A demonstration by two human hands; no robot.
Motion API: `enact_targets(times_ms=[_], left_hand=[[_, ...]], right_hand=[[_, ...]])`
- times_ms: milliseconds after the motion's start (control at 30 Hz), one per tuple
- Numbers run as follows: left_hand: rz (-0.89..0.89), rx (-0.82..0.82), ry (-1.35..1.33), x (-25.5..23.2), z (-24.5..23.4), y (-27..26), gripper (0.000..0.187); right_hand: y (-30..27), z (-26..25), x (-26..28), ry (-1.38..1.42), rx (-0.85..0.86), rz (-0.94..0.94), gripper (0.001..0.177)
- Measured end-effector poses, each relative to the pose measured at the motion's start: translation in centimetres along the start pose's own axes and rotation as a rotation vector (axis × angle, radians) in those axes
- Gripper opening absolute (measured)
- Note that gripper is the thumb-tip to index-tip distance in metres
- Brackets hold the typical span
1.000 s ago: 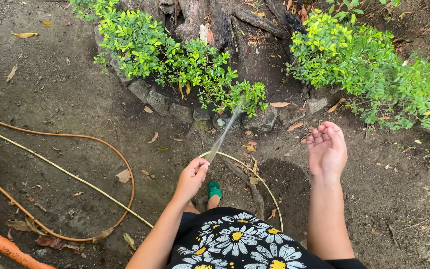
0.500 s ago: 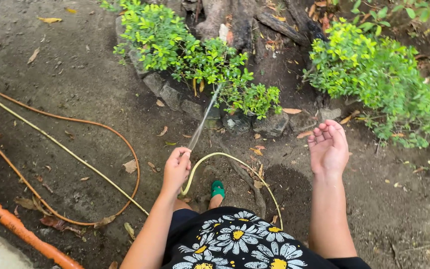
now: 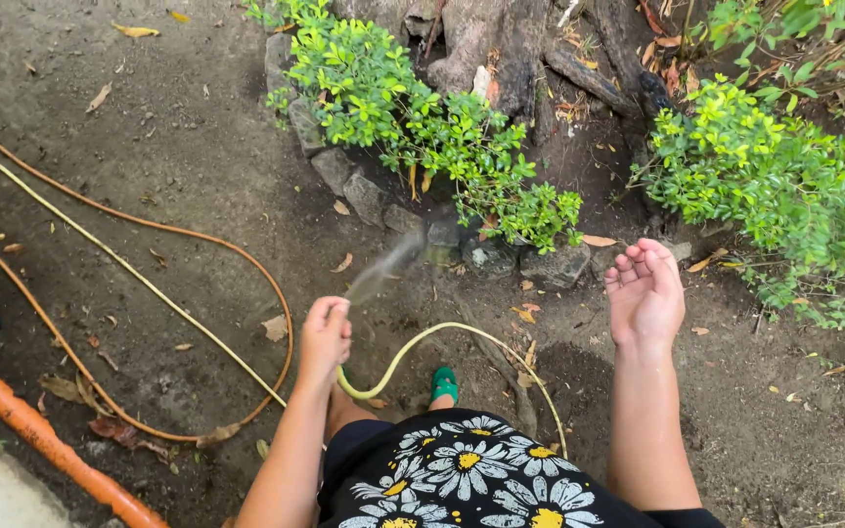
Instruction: Watering various plants and trees in a garden using a garden hose.
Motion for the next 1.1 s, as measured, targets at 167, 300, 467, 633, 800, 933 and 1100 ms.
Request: enact_targets(times_ms=[167, 300, 467, 633, 800, 933, 1100], left_hand=[[0.044, -0.117, -0.130, -3.4, -7.1, 2.9, 0.012], [-0.003, -0.053, -0.168, -4.7, -10.5, 5.8, 0.012], [-0.028, -0.055, -0.188, -7.6, -15.3, 8.2, 0.010], [0.050, -0.038, -0.224, -12.2, -19.3, 9.4, 0.008], [0.013, 0.029, -0.243, -16.0, -21.5, 10.0, 0.008], [0.135, -0.038, -0.294, -21.5, -22.9, 10.0, 0.007], [0.192, -0.055, -0.241, -24.2, -21.6, 10.1, 0.008]], right_hand=[[-1.9, 4.9, -2.4, 0.016, -0.009, -0.073, 0.014], [-3.2, 8.9, -5.7, 0.030, -0.054, -0.071, 0.012], [-4.9, 13.5, -9.1, 0.039, -0.071, -0.042, 0.011], [-6.2, 17.7, -11.4, 0.041, -0.054, -0.058, 0.013], [-6.6, 20.2, -13.7, 0.003, -0.049, -0.037, 0.013], [-6.5, 21.8, -14.3, -0.018, -0.061, 0.006, 0.013], [-5.2, 23.2, -14.3, -0.019, -0.026, -0.024, 0.012]])
Point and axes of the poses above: each hand's wrist, its own y-axis towards the middle knuckle, its own z-axis out of the palm, x = y × z, the point moved 6 cm from there along y, towards the middle knuckle, and after that the axes turned 2 degrees about -y, right-handed, at the moved point
